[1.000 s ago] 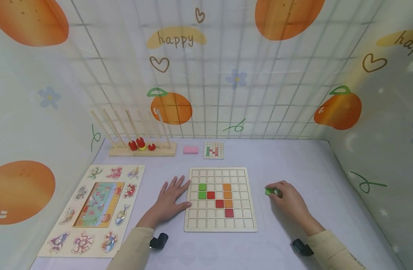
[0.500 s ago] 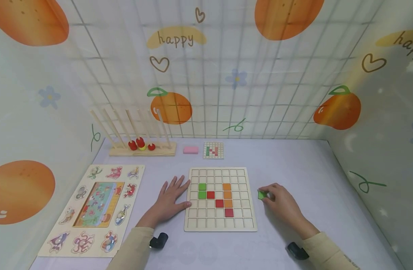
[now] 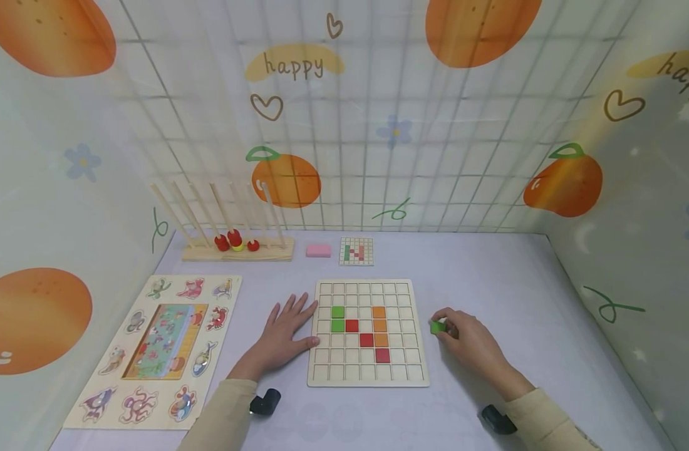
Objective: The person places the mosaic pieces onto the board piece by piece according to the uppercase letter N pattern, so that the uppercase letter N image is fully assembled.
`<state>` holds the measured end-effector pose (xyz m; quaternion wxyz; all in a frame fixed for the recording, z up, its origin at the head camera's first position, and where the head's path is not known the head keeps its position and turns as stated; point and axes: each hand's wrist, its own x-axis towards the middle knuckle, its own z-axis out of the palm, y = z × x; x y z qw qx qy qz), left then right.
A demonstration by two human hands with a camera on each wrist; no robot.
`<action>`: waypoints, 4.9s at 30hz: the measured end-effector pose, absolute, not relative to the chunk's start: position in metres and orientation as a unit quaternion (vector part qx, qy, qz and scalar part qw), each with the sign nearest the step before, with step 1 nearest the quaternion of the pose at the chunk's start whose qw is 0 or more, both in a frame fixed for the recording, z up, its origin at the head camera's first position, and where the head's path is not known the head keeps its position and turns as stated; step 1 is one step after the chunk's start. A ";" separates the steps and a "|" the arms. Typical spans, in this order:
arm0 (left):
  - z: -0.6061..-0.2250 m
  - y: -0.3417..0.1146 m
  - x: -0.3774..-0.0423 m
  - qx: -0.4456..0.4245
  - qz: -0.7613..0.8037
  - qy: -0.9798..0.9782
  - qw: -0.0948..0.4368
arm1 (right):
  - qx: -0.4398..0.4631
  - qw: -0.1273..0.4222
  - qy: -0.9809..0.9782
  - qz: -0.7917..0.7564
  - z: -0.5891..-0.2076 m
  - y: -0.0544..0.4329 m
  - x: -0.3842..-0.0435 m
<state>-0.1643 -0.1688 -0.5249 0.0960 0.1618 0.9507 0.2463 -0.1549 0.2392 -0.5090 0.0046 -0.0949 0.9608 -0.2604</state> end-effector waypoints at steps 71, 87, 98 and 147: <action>-0.521 -0.166 -0.164 0.162 0.245 0.951 0.100 | -0.124 0.040 0.899 -0.418 -0.497 0.153 -0.148; -0.522 -0.168 -0.164 0.161 0.249 0.950 0.097 | -0.201 0.033 0.904 -0.377 -0.503 0.120 -0.147; -0.521 -0.168 -0.163 0.162 0.252 0.949 0.102 | -0.230 0.044 0.907 -0.350 -0.505 0.101 -0.148; -0.522 -0.168 -0.163 0.164 0.256 0.948 0.098 | -0.271 -0.011 0.934 -0.232 -0.507 0.068 -0.151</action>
